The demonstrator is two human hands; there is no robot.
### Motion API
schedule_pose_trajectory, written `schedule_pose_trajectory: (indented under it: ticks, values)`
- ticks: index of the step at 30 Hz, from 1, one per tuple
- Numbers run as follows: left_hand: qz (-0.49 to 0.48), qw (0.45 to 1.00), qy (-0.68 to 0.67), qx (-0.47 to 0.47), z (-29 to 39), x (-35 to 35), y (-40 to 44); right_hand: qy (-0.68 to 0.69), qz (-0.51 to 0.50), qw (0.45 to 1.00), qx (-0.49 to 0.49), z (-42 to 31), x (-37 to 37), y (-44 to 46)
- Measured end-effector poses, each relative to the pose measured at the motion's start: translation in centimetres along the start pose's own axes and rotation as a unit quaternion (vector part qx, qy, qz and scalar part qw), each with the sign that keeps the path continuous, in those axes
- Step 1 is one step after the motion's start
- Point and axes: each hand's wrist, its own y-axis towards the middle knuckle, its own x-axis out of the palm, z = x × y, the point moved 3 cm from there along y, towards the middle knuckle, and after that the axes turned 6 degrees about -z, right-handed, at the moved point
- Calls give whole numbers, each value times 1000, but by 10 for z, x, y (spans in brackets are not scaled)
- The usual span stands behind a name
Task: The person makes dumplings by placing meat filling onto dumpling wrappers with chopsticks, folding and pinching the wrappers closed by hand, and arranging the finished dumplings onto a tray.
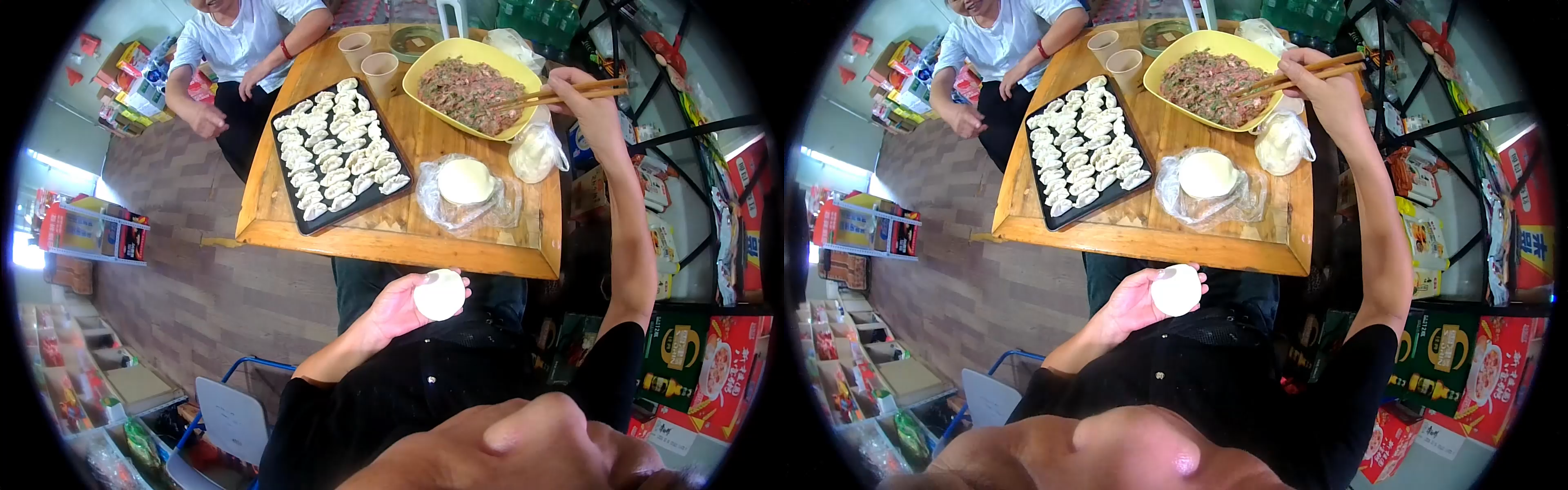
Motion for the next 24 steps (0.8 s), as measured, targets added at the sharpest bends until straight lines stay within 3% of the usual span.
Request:
schedule_pose_trajectory:
  ticks: [6,10,24]
  values:
    - [8,1000,-3,0,-3,8,0,71,-2,996,44,24,-4,-21]
    - [13,1000,-6,3,-5,12,0,45,-34,998,31,41,-4,-31]
    - [30,1000,8,-6,-12,20,7,150,4,987,58,70,11,-35]
